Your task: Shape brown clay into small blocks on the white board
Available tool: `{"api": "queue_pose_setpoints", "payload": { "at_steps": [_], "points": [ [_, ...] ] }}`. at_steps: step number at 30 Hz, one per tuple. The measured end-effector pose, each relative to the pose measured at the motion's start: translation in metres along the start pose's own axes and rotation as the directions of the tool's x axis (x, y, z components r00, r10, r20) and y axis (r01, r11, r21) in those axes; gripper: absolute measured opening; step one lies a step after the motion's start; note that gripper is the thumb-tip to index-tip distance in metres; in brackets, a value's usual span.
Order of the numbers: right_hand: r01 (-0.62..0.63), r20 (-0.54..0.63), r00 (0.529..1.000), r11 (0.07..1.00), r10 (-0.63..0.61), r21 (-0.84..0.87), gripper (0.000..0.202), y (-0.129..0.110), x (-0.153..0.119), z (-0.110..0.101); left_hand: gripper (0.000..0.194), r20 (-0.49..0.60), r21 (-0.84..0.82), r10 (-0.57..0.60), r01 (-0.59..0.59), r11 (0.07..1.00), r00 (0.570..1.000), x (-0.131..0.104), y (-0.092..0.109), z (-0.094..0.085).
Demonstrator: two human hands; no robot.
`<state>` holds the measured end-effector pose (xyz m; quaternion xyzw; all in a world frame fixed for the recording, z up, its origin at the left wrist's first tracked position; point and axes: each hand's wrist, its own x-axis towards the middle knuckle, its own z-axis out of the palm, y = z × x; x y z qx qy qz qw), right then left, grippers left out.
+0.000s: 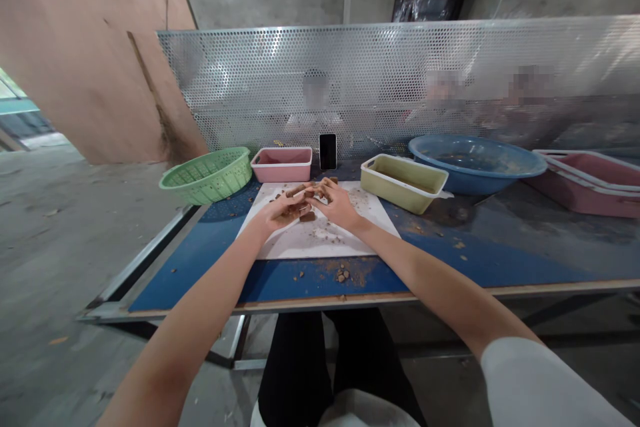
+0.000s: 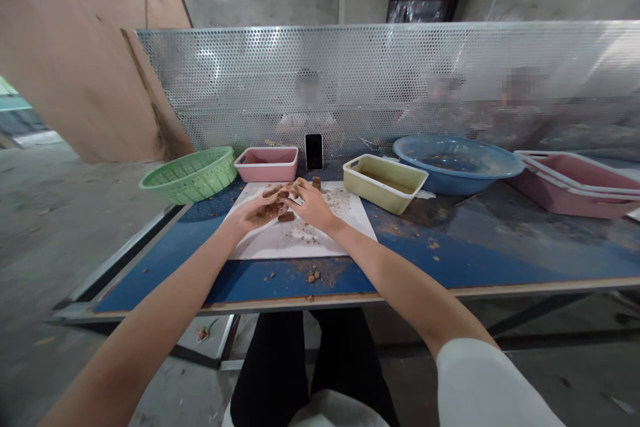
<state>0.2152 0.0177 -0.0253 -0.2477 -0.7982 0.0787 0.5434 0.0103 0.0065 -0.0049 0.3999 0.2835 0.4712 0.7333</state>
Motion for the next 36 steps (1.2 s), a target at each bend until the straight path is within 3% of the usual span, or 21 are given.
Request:
{"api": "queue_pose_setpoints", "payload": {
  "at_steps": [4,9,17,23,30,36],
  "points": [
    [0.025,0.006,1.000,1.000,-0.025,0.010,0.027,-0.002,0.000,-0.001,0.022,-0.011,-0.017,0.010,-0.010,1.000,1.000,0.000,-0.001,0.003],
    [0.073,0.039,0.997,0.997,-0.073,-0.012,0.030,-0.002,0.001,-0.002,0.032,-0.017,-0.006,0.007,-0.007,1.000,1.000,0.002,-0.003,0.004],
    [0.026,0.100,0.995,0.999,-0.023,-0.026,0.029,0.005,0.003,-0.001,0.038,-0.077,0.042,0.082,-0.079,0.996,0.994,0.003,-0.004,0.006],
    [0.020,0.039,0.999,0.997,-0.017,-0.079,0.033,0.002,0.000,-0.002,0.032,-0.017,0.029,0.082,-0.081,0.996,0.997,0.003,-0.005,0.005],
    [0.027,0.021,0.999,0.998,-0.025,-0.064,0.026,-0.007,0.000,-0.004,0.019,-0.054,-0.015,0.062,-0.063,0.998,0.997,0.002,-0.005,0.009],
    [0.048,-0.001,0.999,0.998,-0.048,-0.040,0.026,-0.007,0.000,-0.003,0.022,-0.076,0.005,0.071,-0.070,0.998,0.995,0.000,-0.006,0.007]
  ]
}}
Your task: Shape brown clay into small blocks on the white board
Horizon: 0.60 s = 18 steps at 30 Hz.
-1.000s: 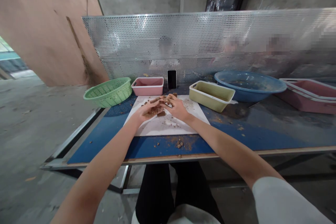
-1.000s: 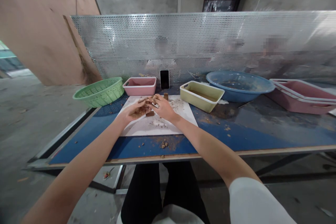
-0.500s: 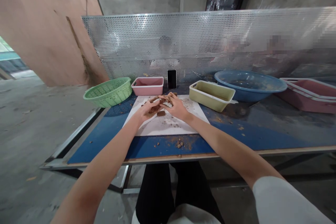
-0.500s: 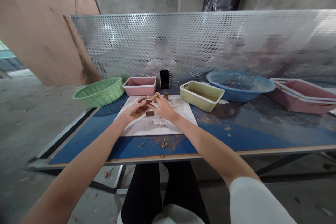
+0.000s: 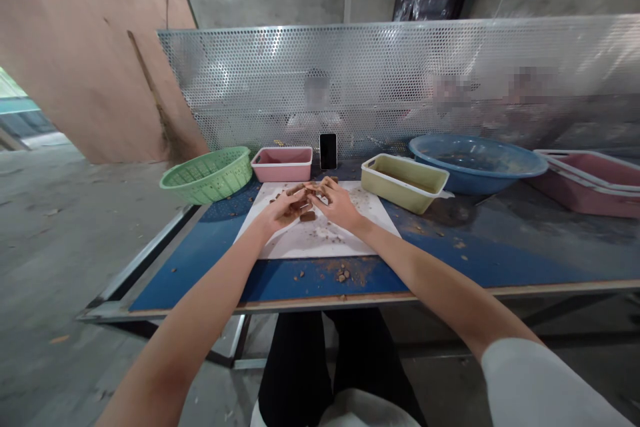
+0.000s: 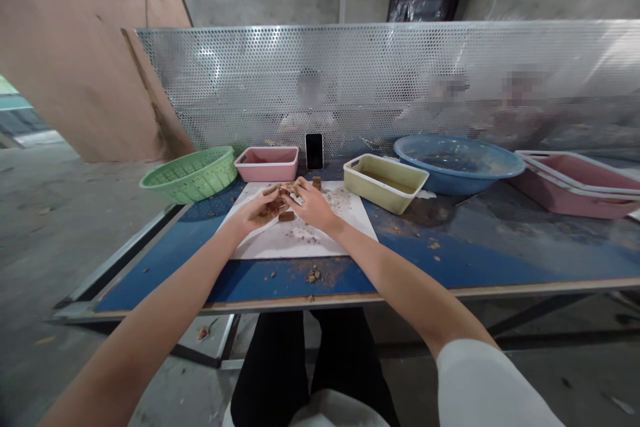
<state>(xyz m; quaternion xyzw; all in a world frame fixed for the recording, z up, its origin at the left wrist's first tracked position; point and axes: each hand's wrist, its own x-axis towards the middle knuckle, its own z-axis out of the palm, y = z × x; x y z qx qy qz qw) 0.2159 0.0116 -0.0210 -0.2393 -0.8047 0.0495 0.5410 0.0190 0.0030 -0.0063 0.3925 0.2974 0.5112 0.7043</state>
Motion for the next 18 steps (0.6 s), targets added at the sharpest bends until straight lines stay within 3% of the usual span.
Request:
{"api": "queue_pose_setpoints", "payload": {
  "at_steps": [9,18],
  "points": [
    [0.014,0.049,0.999,1.000,-0.013,-0.004,0.034,0.0045,0.0009,0.0007,0.034,0.002,-0.001,0.020,-0.020,1.000,1.000,0.0025,0.0015,0.0021],
    [0.005,0.081,0.997,1.000,-0.004,-0.011,0.036,0.0050,0.0030,-0.0002,0.028,-0.015,0.015,0.001,-0.001,1.000,1.000,0.0015,0.0029,0.0037]
  ]
}}
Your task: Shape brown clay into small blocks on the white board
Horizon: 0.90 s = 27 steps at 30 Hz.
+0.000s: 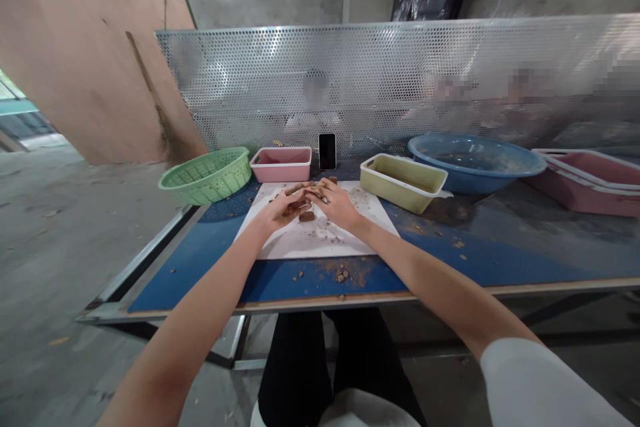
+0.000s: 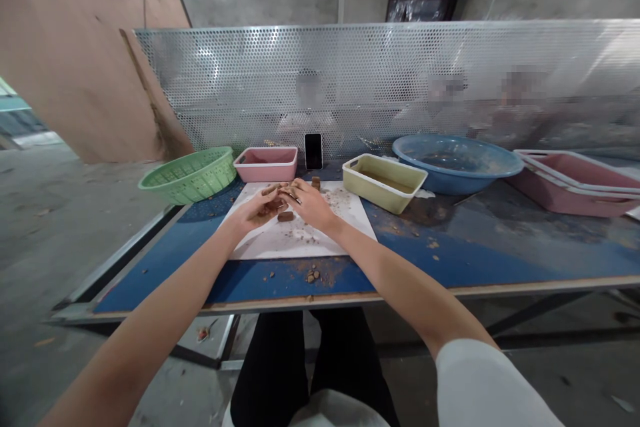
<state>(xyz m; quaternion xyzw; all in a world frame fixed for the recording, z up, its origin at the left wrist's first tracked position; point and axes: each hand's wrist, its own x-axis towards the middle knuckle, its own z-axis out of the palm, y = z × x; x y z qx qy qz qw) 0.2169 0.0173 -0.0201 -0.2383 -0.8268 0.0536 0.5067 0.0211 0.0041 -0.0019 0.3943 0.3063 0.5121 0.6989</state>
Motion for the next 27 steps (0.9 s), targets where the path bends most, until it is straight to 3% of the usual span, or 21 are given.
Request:
{"api": "queue_pose_setpoints", "payload": {
  "at_steps": [9,20,24,27],
  "points": [
    [-0.072,0.018,0.997,0.995,0.073,-0.065,0.036,-0.0048,-0.0015,-0.0015,0.032,-0.009,0.031,-0.002,0.002,1.000,1.000,-0.0043,0.0016,0.0026],
    [-0.018,0.018,1.000,0.997,0.019,-0.071,0.035,-0.0017,-0.0014,0.0008,0.023,-0.010,-0.039,-0.005,0.005,0.999,1.000,-0.0008,-0.0004,0.0026],
    [-0.042,0.032,0.999,0.998,0.043,-0.055,0.034,-0.0036,-0.0017,0.0004,0.029,-0.044,-0.015,-0.016,0.016,1.000,0.999,-0.0009,-0.0007,0.0010],
    [-0.070,-0.030,0.997,0.998,0.070,-0.006,0.032,-0.0052,-0.0023,0.0015,0.035,-0.051,0.002,-0.008,0.008,1.000,0.999,-0.0014,-0.0007,-0.0015]
  ]
}}
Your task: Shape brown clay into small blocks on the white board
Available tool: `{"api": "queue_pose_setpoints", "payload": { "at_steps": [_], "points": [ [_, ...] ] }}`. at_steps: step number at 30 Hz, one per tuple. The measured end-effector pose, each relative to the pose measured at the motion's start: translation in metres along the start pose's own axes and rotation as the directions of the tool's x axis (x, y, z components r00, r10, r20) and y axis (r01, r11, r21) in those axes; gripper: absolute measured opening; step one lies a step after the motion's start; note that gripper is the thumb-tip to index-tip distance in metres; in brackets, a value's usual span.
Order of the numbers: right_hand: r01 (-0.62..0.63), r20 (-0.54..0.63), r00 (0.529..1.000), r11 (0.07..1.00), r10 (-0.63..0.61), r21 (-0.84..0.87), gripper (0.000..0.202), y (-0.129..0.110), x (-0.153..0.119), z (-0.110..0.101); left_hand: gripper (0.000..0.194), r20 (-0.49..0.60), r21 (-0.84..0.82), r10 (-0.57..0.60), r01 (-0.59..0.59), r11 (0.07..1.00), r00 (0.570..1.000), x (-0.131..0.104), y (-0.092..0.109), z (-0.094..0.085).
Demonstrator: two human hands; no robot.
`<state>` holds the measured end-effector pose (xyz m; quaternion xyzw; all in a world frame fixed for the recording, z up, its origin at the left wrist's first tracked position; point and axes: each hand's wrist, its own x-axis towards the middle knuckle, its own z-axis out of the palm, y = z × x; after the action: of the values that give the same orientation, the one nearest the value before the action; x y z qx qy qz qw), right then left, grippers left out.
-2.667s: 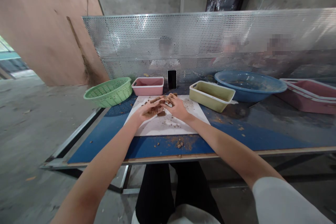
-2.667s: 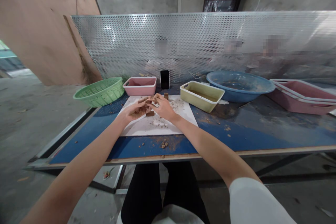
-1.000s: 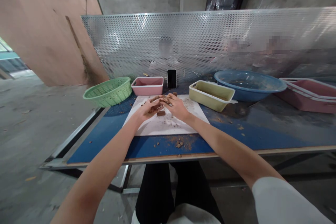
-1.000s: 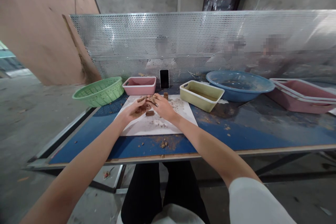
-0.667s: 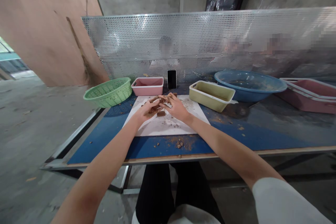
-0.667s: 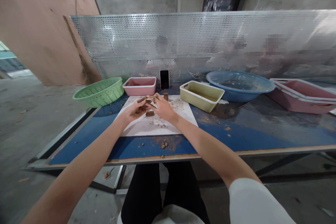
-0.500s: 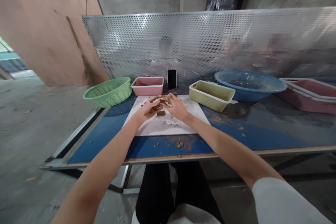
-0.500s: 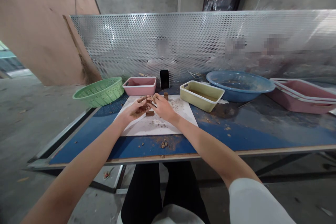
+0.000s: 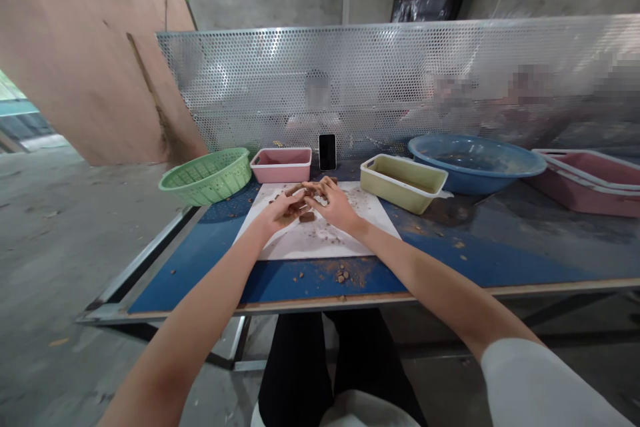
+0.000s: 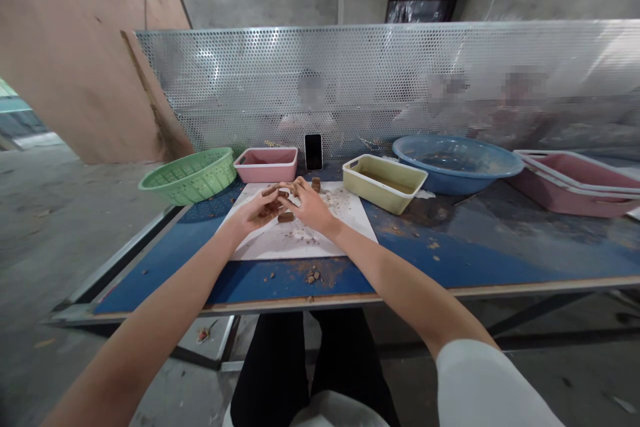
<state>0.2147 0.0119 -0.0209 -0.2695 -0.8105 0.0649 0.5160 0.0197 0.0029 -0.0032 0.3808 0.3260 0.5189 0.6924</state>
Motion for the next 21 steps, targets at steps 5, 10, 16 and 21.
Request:
{"api": "queue_pose_setpoints", "payload": {
  "at_steps": [5,10,16,21],
  "points": [
    [0.000,-0.086,0.996,0.998,0.005,0.068,0.024,-0.0023,0.0007,0.0028,0.042,0.073,0.025,0.007,-0.009,1.000,0.997,-0.0019,0.0002,-0.0024],
    [-0.006,-0.090,0.996,0.997,0.013,0.077,0.026,-0.0024,0.0007,0.0034,0.042,0.072,0.032,0.000,-0.002,0.999,0.997,-0.0046,0.0012,0.0005],
    [-0.005,-0.072,0.997,0.997,0.011,0.077,0.027,0.0010,-0.0007,0.0044,0.043,0.069,0.034,0.010,-0.013,0.999,0.998,-0.0053,0.0016,0.0020],
    [-0.004,-0.079,0.997,0.997,0.010,0.081,0.027,0.0004,-0.0007,0.0054,0.041,0.050,0.021,0.010,-0.011,1.000,0.999,-0.0010,0.0000,-0.0013]
  ]
}}
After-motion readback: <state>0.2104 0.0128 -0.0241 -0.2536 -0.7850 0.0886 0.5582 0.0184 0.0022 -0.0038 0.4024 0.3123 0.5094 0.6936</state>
